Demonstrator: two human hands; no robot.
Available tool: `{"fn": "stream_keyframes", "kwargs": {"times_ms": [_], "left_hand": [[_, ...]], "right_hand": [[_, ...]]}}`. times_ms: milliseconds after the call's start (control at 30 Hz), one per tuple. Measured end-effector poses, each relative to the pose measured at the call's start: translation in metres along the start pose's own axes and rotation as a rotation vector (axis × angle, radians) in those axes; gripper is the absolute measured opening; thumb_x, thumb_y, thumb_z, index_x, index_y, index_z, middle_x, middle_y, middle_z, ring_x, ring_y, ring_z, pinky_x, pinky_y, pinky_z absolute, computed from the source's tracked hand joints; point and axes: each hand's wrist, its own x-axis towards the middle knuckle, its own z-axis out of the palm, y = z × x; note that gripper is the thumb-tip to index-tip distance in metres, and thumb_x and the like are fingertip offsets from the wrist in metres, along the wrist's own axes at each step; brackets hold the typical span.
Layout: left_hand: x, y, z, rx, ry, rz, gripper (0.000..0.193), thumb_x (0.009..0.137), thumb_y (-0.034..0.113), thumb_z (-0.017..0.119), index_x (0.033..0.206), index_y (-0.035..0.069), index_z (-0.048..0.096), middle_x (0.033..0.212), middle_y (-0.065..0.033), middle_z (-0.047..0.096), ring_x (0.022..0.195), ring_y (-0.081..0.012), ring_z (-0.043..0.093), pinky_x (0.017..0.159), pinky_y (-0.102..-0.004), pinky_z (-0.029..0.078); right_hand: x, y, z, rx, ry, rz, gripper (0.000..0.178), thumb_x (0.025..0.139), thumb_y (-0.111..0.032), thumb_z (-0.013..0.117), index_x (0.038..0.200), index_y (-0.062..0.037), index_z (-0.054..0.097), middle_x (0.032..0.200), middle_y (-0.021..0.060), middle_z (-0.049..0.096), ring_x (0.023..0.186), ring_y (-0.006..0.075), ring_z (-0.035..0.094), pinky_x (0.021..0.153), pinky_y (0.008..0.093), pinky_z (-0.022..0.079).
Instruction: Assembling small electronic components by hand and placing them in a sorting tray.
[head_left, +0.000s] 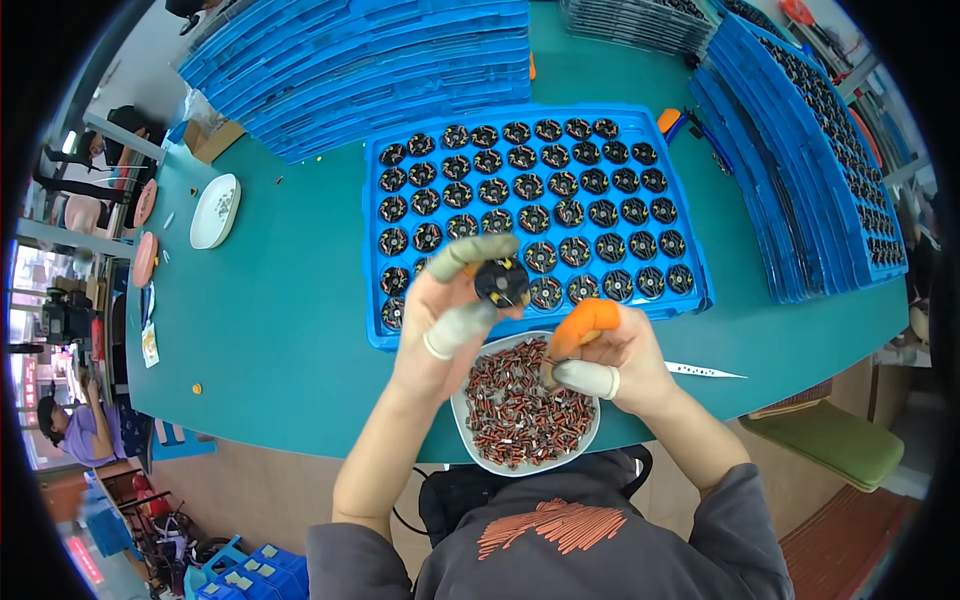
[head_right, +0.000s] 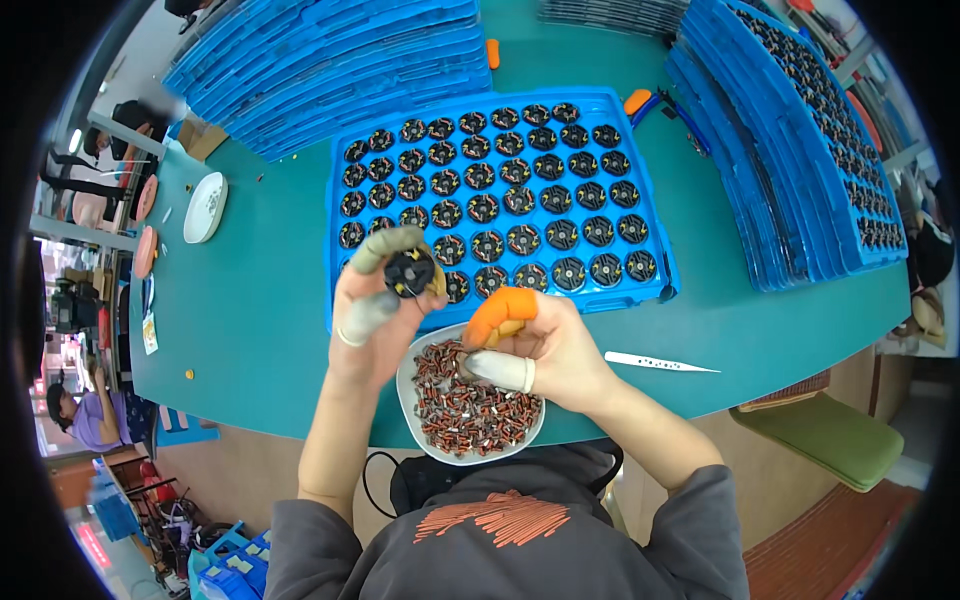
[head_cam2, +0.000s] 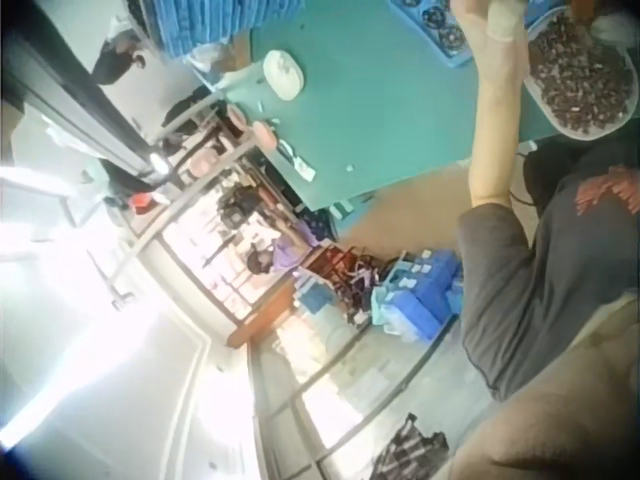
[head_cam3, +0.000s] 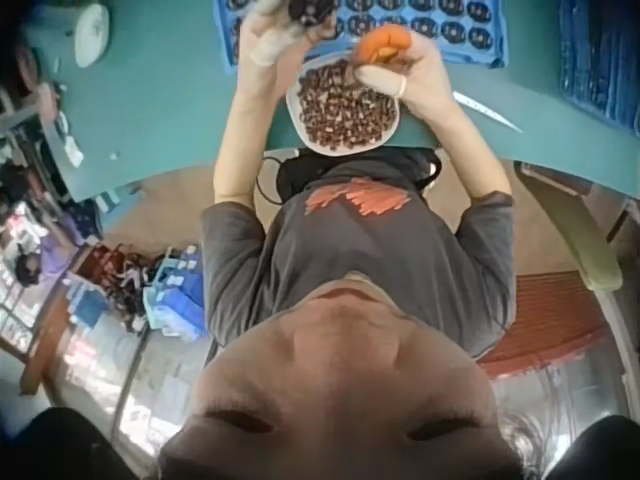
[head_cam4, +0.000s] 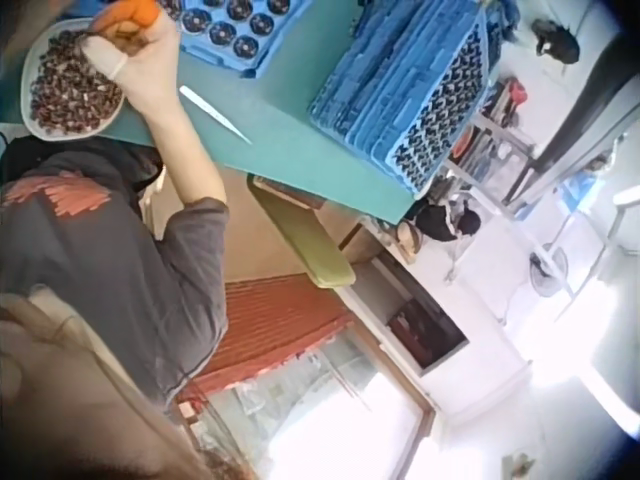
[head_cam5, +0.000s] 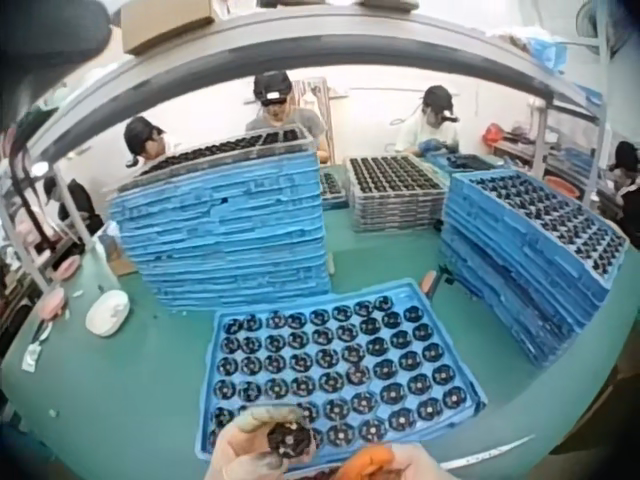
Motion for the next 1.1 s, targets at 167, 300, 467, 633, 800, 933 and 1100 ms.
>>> {"fn": "stream_keyframes", "kwargs": {"times_ms": [167, 300, 467, 633, 800, 933, 1100], "left_hand": [[-0.008, -0.004, -0.001, 0.049, -0.007, 0.008, 0.048, 0.066, 0.007, 0.064, 0.110, 0.000, 0.046, 0.109, -0.0088, 0.048, 0.091, -0.0154, 0.051, 0.073, -0.0278, 0.045], [-0.012, -0.003, -0.002, 0.024, -0.174, -0.112, 0.045, 0.071, 0.009, 0.061, 0.112, -0.002, 0.047, 0.106, -0.0095, 0.051, 0.089, -0.0164, 0.054, 0.073, -0.0267, 0.046], [-0.014, -0.002, 0.008, 0.074, -0.141, -0.138, 0.044, 0.077, 0.011, 0.056, 0.116, -0.006, 0.043, 0.112, -0.0122, 0.051, 0.091, -0.0156, 0.054, 0.074, -0.0277, 0.048], [-0.015, -0.004, 0.004, 0.061, -0.162, -0.175, 0.045, 0.079, 0.011, 0.057, 0.117, -0.006, 0.042, 0.114, -0.0128, 0.050, 0.095, -0.0166, 0.054, 0.076, -0.0281, 0.047], [-0.015, -0.005, 0.005, 0.056, -0.149, -0.183, 0.045, 0.080, 0.013, 0.057, 0.118, -0.006, 0.042, 0.115, -0.0135, 0.050, 0.102, -0.0183, 0.051, 0.087, -0.0314, 0.041], [-0.015, -0.003, 0.007, 0.060, -0.123, -0.174, 0.045, 0.080, 0.014, 0.057, 0.118, -0.006, 0.042, 0.115, -0.0134, 0.050, 0.102, -0.0181, 0.051, 0.088, -0.0315, 0.040], [-0.012, -0.006, 0.001, 0.021, -0.110, -0.127, 0.045, 0.077, 0.006, 0.056, 0.118, -0.006, 0.042, 0.117, -0.0131, 0.048, 0.103, -0.0171, 0.050, 0.088, -0.0311, 0.040]], "right_hand": [[0.013, -0.034, -0.004, -0.158, 0.100, -0.073, 0.019, 0.067, 0.002, 0.063, 0.081, -0.0001, 0.051, 0.074, 0.0106, 0.058, 0.067, 0.0196, 0.060, 0.062, 0.0289, 0.049], [0.022, -0.046, -0.011, -0.432, 0.042, -0.179, 0.014, 0.064, 0.002, 0.065, 0.076, 0.0013, 0.058, 0.071, 0.0107, 0.060, 0.066, 0.0188, 0.060, 0.060, 0.0275, 0.049], [0.028, -0.041, -0.007, -0.796, -0.077, -0.342, 0.017, 0.056, -0.001, 0.069, 0.072, -0.0017, 0.064, 0.067, 0.0063, 0.058, 0.060, 0.0166, 0.053, 0.053, 0.0266, 0.040], [0.028, -0.035, -0.008, -0.806, -0.070, -0.302, 0.017, 0.056, -0.003, 0.071, 0.072, -0.0033, 0.065, 0.066, 0.0050, 0.058, 0.060, 0.0169, 0.054, 0.053, 0.0259, 0.040], [0.028, -0.036, -0.010, -0.887, -0.095, -0.350, 0.017, 0.057, -0.005, 0.073, 0.073, -0.0041, 0.065, 0.065, 0.0049, 0.057, 0.058, 0.0168, 0.054, 0.050, 0.0255, 0.040], [0.030, -0.034, -0.008, -1.104, -0.145, -0.539, 0.020, 0.056, -0.010, 0.073, 0.074, -0.0050, 0.066, 0.066, 0.0044, 0.056, 0.055, 0.0167, 0.052, 0.047, 0.0264, 0.039], [0.029, -0.034, -0.007, -1.442, -0.188, -0.764, 0.026, 0.054, -0.009, 0.069, 0.079, -0.0049, 0.065, 0.069, 0.0030, 0.054, 0.055, 0.0167, 0.051, 0.046, 0.0265, 0.039]]}}
